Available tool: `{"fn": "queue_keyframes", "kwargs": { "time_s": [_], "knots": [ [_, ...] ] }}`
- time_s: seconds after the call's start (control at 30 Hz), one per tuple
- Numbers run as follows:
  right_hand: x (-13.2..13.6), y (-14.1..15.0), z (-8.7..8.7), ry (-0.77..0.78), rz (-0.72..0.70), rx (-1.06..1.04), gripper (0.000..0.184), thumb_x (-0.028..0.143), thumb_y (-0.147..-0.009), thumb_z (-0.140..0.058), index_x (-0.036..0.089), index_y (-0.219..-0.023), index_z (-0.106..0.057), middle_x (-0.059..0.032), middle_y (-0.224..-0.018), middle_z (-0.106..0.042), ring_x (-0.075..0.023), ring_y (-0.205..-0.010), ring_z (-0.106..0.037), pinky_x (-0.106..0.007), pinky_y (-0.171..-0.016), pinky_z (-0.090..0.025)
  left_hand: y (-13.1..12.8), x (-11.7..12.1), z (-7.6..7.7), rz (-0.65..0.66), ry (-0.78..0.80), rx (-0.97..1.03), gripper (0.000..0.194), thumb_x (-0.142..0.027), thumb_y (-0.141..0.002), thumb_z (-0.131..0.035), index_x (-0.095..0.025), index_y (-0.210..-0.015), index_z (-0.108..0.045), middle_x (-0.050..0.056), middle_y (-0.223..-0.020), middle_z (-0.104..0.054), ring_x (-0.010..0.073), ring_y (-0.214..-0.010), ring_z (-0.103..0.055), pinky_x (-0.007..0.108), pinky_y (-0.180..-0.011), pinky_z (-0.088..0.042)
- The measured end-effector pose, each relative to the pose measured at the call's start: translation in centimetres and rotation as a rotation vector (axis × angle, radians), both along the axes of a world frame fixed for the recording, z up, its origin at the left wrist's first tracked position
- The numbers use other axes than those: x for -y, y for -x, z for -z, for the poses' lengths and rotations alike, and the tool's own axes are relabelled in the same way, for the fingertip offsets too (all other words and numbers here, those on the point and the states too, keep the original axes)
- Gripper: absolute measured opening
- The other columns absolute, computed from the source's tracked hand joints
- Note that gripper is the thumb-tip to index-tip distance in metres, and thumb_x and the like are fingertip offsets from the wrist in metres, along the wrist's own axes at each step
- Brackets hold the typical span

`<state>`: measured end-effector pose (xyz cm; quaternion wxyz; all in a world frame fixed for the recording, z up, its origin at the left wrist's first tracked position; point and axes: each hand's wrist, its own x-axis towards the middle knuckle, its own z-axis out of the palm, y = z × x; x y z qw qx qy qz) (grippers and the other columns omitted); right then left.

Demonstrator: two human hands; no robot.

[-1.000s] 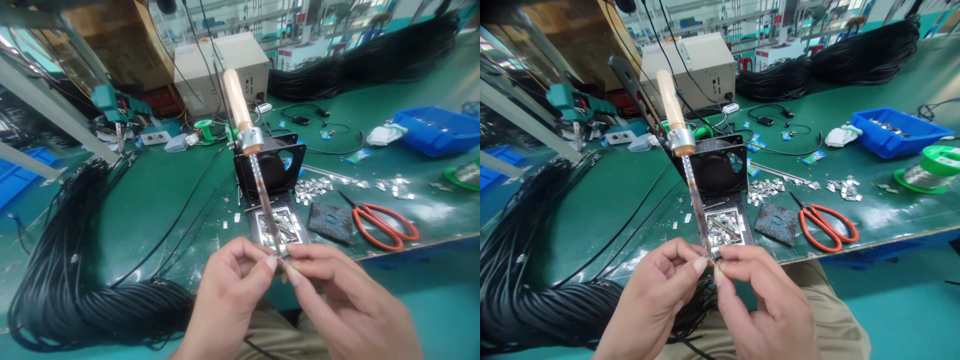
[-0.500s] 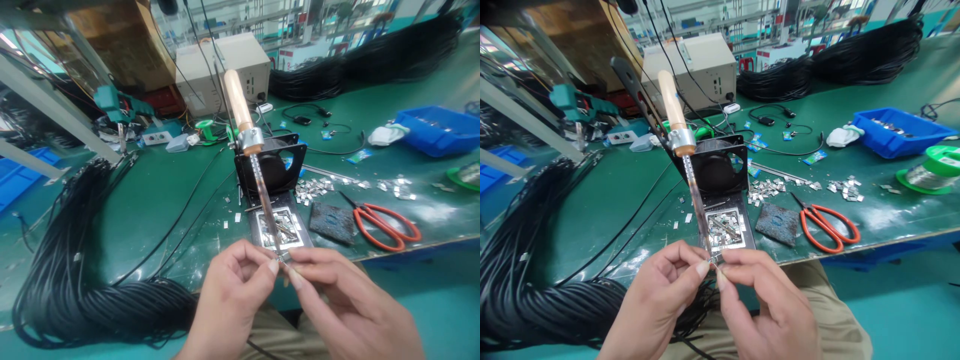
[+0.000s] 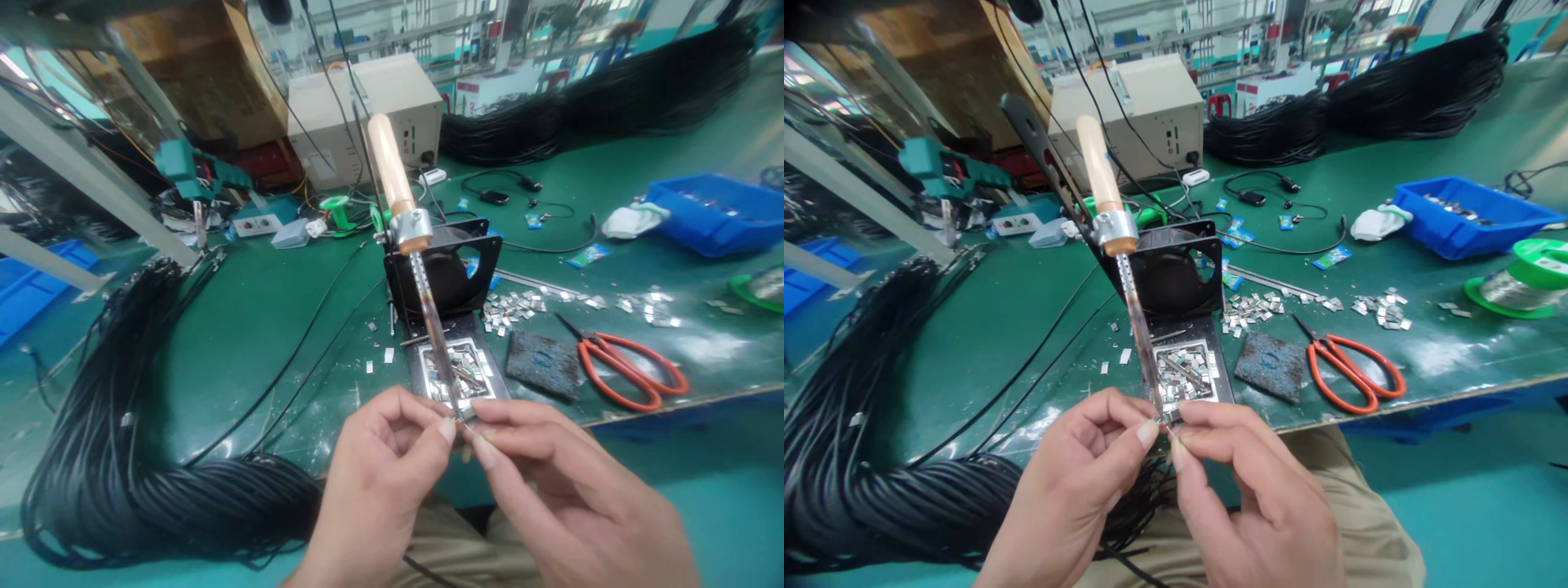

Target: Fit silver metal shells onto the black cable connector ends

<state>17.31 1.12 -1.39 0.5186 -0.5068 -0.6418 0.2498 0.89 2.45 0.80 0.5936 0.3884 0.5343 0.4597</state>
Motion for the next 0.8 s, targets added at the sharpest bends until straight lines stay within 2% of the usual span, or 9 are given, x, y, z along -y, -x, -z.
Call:
{"fn": "queue_keyframes", "kwargs": {
  "time_s": [0.37, 0.47, 0.63, 0.8],
  "knots": [
    [0.0, 0.5, 0.5, 0.002, 0.03, -0.096, 0.014, 0.017, -0.09, -0.073, 0.03, -0.089, -0.078, 0.0027, -0.105, -0.082, -0.0138, -0.087, -0.079, -0.02, -0.084, -0.064, 0.0, 0.0, 0.2, 0.002, 0.003, 0.019, 0.022, -0.027, -0.091, -0.082, -0.019, -0.074, -0.069, -0.003, -0.079, -0.07, 0.0072, -0.058, -0.05, 0.019, -0.054, -0.038],
    [0.1, 0.7, 0.6, -0.007, 0.044, -0.127, 0.014, 0.017, -0.09, -0.073, 0.029, -0.088, -0.078, 0.0021, -0.104, -0.081, -0.0144, -0.086, -0.079, -0.022, -0.084, -0.064, 0.1, 0.0, 0.1, 0.005, 0.004, 0.023, 0.022, -0.028, -0.092, -0.081, -0.019, -0.075, -0.069, -0.003, -0.08, -0.071, 0.0083, -0.065, -0.056, 0.018, -0.059, -0.044],
    [0.2, 0.8, 0.8, -0.017, 0.028, -0.118, 0.015, 0.016, -0.09, -0.073, 0.03, -0.089, -0.077, 0.0048, -0.104, -0.081, -0.0109, -0.088, -0.078, -0.017, -0.086, -0.061, 0.1, 0.0, 0.1, -0.007, 0.012, 0.029, 0.022, -0.026, -0.09, -0.082, -0.019, -0.074, -0.069, 0.0, -0.087, -0.075, 0.0127, -0.08, -0.068, 0.021, -0.074, -0.053],
    [0.4, 0.9, 1.1, 0.011, 0.041, -0.154, 0.014, 0.017, -0.091, -0.074, 0.03, -0.089, -0.077, 0.0038, -0.104, -0.081, -0.0123, -0.085, -0.078, -0.018, -0.083, -0.063, 0.2, 0.1, 0.2, 0.007, 0.008, 0.021, 0.022, -0.027, -0.091, -0.08, -0.019, -0.075, -0.069, 0.0, -0.088, -0.076, 0.014, -0.084, -0.07, 0.022, -0.078, -0.055]
  ]
}}
